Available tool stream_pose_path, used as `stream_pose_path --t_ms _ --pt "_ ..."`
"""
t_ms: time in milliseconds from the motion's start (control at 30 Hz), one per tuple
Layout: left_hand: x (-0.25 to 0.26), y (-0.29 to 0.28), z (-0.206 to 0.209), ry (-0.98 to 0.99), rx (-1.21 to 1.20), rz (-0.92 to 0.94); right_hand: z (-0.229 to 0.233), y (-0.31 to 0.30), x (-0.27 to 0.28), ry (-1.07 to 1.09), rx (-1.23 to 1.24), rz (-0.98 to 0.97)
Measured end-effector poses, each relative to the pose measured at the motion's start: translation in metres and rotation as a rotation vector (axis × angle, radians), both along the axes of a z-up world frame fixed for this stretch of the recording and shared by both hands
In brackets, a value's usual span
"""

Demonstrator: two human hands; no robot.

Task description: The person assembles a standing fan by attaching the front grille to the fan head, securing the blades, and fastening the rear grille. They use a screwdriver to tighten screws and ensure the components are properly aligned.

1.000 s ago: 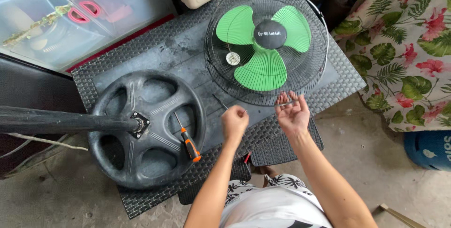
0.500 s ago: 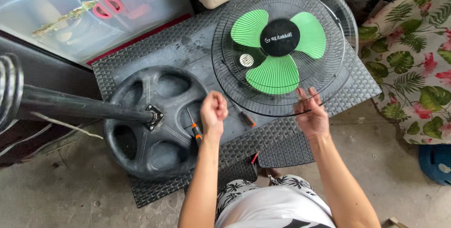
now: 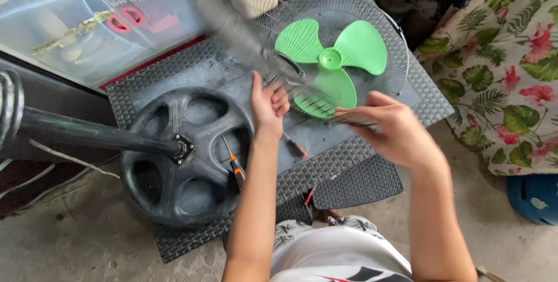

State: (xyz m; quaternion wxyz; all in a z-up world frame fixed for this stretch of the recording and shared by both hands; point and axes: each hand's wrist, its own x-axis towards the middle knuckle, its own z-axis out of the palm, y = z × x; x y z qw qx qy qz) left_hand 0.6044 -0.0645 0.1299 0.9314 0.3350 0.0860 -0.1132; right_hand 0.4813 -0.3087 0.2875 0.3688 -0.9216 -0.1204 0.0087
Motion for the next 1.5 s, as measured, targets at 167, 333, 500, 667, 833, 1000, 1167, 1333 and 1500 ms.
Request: stream_pose_path --t_ms 167,333,500,667,833,1000,1167,1333,1500 --pt "-0.018 0.024 -0.09 0.14 -0.706 -0.139 -0.04 0.06 0.004 -0.395 -0.369 0.303" --pt "-0.057 0.036 -0.144 0.09 -0.806 -0.029 -0.105 0.096 -0.009 -0.309 -0.4 0.383" --pt "-0.077 0.041 -0.148 0.185 -0.789 0.06 -0.128 0.088 -0.01 -0.108 -0.349 0.471" --pt "-0.087 0.038 -0.15 0.232 -0.848 0.107 -0.124 0.07 -0.001 -0.224 -0.064 0.39" --pt "-0.09 0.035 -0.152 0.244 -0.753 0.158 -0.143 0.04 0.019 -0.417 0.071 -0.22" --pt "-0.09 0.035 -0.132 0.193 -0.692 0.151 -0.231 0.006 0.025 -0.419 0.641 -0.579" --pt "-0.084 0.041 -0.102 0.259 -0.621 0.208 -0.326 0.02 0.01 0.205 0.549 -0.523" --pt "-0.082 0.043 -0.09 0.247 -0.487 0.261 -0.331 0.036 0.038 -0.454 0.04 0.012" --pt "-0.067 0.05 -0.092 0.228 -0.472 0.295 -0.304 0.043 0.06 -0.252 0.029 -0.134"
